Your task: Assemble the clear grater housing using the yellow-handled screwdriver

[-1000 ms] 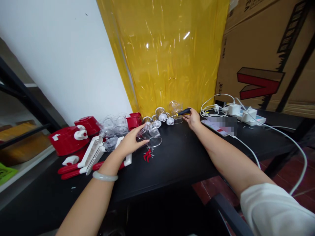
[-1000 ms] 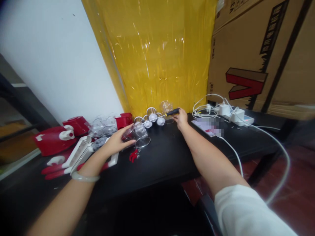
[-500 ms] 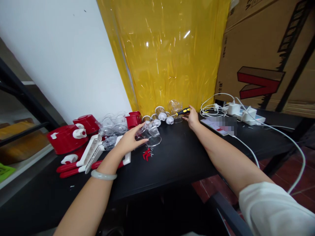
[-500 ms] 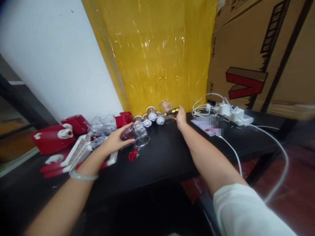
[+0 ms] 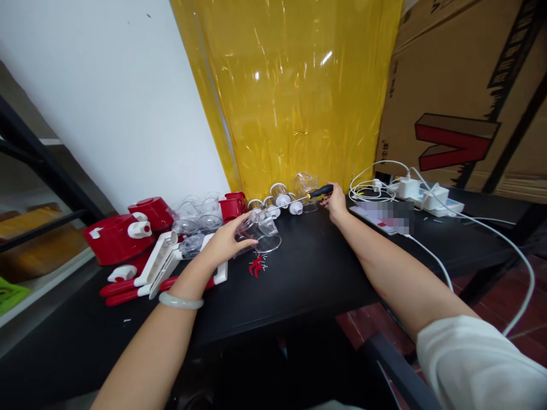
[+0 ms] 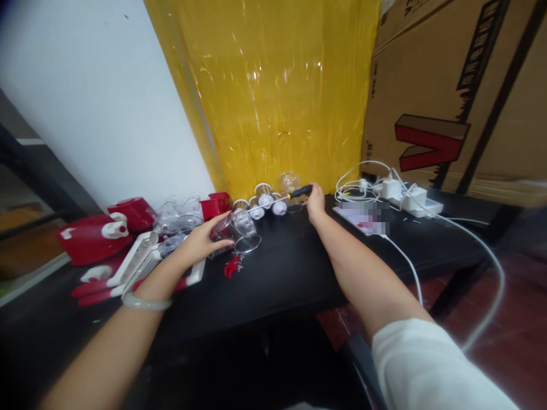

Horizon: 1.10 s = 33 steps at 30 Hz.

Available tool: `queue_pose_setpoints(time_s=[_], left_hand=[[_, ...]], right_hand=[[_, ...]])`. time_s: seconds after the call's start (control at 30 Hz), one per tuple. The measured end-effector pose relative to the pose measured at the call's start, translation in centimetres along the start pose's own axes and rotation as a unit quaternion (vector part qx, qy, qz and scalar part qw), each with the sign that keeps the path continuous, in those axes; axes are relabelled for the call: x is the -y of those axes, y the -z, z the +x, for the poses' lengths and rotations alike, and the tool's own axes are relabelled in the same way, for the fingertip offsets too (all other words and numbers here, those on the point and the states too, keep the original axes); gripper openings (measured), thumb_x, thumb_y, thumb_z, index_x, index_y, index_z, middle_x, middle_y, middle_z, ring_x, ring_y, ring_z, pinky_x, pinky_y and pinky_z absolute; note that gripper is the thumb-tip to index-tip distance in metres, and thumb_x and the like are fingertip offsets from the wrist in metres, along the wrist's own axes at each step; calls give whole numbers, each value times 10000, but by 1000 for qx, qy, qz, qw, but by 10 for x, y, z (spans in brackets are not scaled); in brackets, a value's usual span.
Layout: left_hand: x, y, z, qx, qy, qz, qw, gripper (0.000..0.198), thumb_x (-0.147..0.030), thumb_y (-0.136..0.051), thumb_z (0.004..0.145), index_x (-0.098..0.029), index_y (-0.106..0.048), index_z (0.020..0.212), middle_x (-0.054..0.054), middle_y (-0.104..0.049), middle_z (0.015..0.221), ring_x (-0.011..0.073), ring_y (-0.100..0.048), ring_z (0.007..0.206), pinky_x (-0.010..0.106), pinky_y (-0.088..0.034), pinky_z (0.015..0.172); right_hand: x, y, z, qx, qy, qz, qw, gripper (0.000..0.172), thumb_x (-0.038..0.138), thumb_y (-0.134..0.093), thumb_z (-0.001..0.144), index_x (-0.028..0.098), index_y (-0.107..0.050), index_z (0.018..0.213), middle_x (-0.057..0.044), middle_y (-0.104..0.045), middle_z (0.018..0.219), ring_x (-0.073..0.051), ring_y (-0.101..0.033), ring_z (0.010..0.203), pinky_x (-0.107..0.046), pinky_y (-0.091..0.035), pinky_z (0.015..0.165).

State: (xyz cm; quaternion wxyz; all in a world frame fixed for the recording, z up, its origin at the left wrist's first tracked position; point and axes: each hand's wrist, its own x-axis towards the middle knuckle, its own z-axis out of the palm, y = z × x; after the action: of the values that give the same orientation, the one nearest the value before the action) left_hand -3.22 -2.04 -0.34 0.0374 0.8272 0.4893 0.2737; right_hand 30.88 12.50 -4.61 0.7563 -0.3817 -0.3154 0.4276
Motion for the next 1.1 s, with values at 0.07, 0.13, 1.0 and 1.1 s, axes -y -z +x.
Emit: queue_pose_setpoints(time_s=[0.07,0.13,1.0,1.1], left_hand=[[-1,0,0,1,0,-2,1000,836,-546,-744,819,-268,-413,1534,106,-537,1529,319,-547,1368,489,-407,1155],[-2,0,0,1,3,-4,1000,834,-545,-745,818,-263,-418,1531,108,-531,1534,320,-542,1374,490,-404,1158],[-2,0,0,-7,-1,-2,1000,842,-553,-756,801,-270,-435,1526,95,-580,1489,320,-585,1327,482,-438,1128],[-2,0,0,-6,1,2,1000,854,-561,-761,793,-264,-438,1526,96,-587,1481,323,-595,1314,478,-448,1120]], right_hand=[[4,-2,-4,-20,-15,-4,1000,271,345,-379,988,242,-603,1102,52,-560,709,-76,-536,452,-190,-474,447],[6,-4,-6,-18,-30,6,999,245,285,-373,980,249,-584,1099,50,-587,750,-83,-610,514,-191,-502,480],[3,-7,-9,-27,-48,10,998,200,436,-525,959,254,-472,1022,101,-514,603,-65,-499,377,-141,-394,383],[2,-8,-11,-33,-38,-9,999,216,470,-487,974,258,-464,1009,102,-503,572,-78,-487,361,-154,-389,365]])
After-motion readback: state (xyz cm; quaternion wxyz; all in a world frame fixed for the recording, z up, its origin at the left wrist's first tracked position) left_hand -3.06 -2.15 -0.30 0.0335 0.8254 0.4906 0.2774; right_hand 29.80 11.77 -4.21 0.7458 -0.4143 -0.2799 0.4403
